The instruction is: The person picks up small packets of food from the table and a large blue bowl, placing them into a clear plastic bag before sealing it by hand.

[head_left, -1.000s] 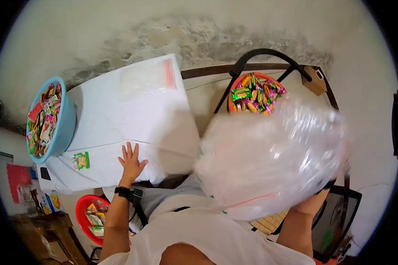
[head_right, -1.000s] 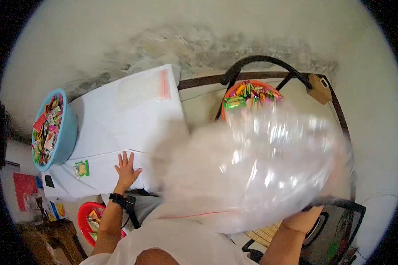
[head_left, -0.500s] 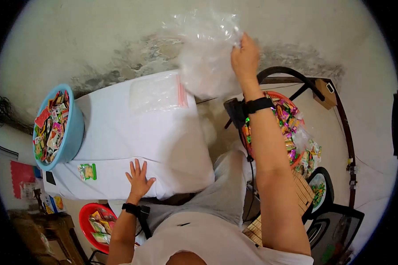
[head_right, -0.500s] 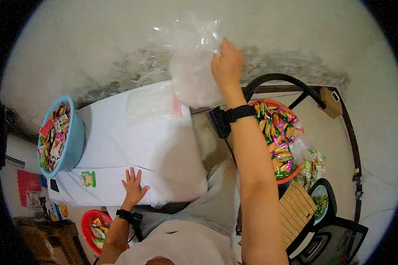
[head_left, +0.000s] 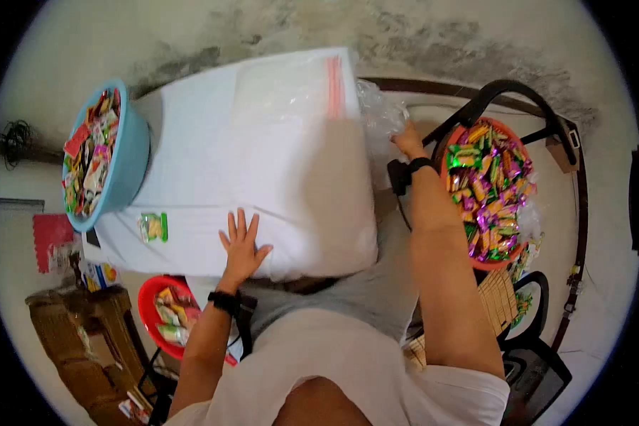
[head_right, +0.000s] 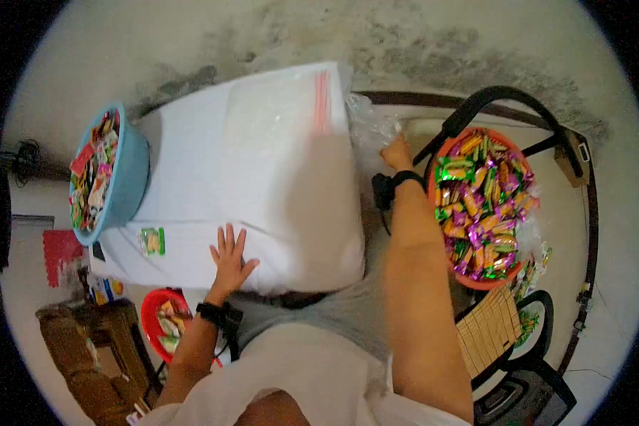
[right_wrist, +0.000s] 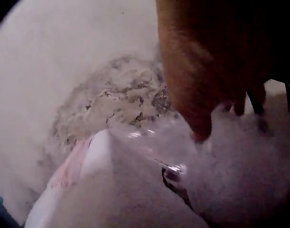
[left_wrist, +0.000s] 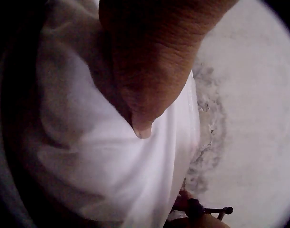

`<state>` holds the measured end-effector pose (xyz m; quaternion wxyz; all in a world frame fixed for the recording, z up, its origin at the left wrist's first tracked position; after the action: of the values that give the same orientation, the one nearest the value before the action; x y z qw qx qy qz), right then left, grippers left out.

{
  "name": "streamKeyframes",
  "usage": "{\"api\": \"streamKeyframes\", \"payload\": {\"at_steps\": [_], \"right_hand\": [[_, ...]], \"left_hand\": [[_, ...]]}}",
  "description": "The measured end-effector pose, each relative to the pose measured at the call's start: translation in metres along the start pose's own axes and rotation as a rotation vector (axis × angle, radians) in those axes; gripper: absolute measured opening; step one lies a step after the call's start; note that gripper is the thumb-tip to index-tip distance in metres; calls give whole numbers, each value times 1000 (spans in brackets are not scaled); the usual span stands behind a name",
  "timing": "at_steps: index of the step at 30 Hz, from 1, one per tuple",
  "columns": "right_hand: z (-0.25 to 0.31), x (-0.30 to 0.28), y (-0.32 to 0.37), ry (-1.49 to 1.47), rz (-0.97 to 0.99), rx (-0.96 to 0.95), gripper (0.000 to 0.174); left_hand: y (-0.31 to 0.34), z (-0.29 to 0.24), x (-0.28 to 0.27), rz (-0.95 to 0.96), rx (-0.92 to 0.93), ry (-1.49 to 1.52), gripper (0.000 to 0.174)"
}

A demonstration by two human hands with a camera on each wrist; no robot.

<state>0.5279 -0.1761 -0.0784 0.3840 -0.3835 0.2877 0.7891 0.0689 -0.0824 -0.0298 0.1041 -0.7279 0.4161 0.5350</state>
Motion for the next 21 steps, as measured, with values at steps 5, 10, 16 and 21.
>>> {"api": "streamKeyframes", "payload": {"at_steps": [5, 10, 16, 21], "right_hand": [[5, -17, 65, -130, 222, -113, 54], [12, -108, 239, -95, 242, -325, 38], [-97, -85, 378, 2, 543, 71, 23], [-161, -44, 446, -76, 872, 412, 49]], "left_hand": [[1, 4, 5, -66, 51, -13, 78], [7, -8, -3, -267, 67, 30, 63], [60, -59, 18, 185, 445, 488, 30], [59, -17, 106, 831, 192, 227, 46]]}}
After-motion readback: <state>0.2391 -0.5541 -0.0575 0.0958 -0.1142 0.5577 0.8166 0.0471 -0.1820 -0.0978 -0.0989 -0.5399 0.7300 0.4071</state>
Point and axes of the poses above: each hand's wrist, its own y-axis away from the middle knuckle, its own x-axis out of the palm, z = x × y, the point moved 3 cm from there along -y, towards the middle knuckle, and after that the axes turned 5 degrees about y, right-handed, at the moved point
